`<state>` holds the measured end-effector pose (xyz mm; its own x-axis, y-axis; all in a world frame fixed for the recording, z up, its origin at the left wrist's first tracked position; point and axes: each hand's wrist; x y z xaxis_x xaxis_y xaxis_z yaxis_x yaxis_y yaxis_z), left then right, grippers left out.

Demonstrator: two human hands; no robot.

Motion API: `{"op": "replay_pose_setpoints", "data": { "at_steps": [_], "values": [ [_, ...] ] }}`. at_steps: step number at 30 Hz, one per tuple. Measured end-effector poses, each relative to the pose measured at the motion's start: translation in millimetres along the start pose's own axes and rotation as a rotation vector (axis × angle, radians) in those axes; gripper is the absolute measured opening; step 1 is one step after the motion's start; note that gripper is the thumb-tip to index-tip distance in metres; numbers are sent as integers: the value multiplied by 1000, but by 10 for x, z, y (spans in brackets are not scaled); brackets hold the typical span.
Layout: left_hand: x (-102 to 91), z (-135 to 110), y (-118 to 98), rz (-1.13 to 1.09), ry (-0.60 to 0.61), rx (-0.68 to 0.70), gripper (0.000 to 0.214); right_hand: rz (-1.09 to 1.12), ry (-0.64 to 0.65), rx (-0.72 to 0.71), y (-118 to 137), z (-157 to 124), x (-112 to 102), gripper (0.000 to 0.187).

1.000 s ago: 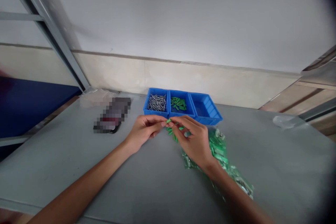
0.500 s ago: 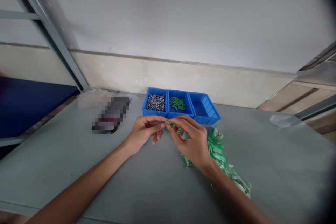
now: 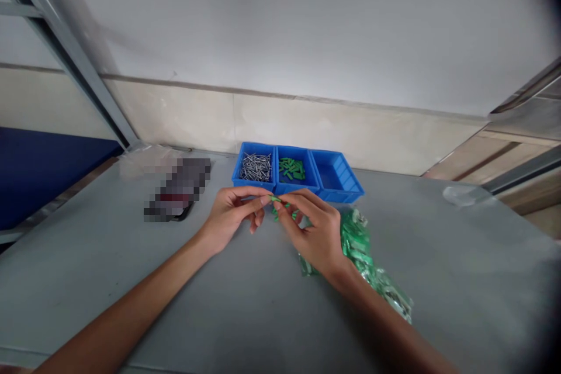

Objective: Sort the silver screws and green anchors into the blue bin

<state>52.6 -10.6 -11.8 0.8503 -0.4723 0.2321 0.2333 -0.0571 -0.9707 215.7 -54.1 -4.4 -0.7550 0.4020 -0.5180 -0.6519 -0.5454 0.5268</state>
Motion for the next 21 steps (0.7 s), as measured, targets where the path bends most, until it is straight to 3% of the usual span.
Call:
{"op": "replay_pose_setpoints", "data": {
  "at_steps": [6,10,12,14,17,21],
  "values": [
    [16,8,26,-6,7,-57,24,22,12,76,10,-11,-9,11],
    [8,15,25,78,4,-25,26,-58,-117,-72,87,103,-165,15],
    [6,15,32,226,5,24,24,-127,-243,-118,58,205,-235,20],
    [9,11,61,466,17,133,19,-183,-292,-61,-41,296,-266,21],
    [25,-7,146,871,55,339,13,-217,-163,101,-226,340,-278,24],
    [56,-29,252,1232,4,397,15,-196,-173,170,-336,266,-348,19]
  ]
}}
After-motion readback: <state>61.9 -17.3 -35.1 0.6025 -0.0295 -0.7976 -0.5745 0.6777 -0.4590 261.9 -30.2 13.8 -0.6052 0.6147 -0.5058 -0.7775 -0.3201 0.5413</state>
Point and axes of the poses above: each hand's wrist, its own z-axis towards the middle knuckle, its own x-axis out of the palm, y = z × x, and after that the axes turned 3 degrees about y, right-handed
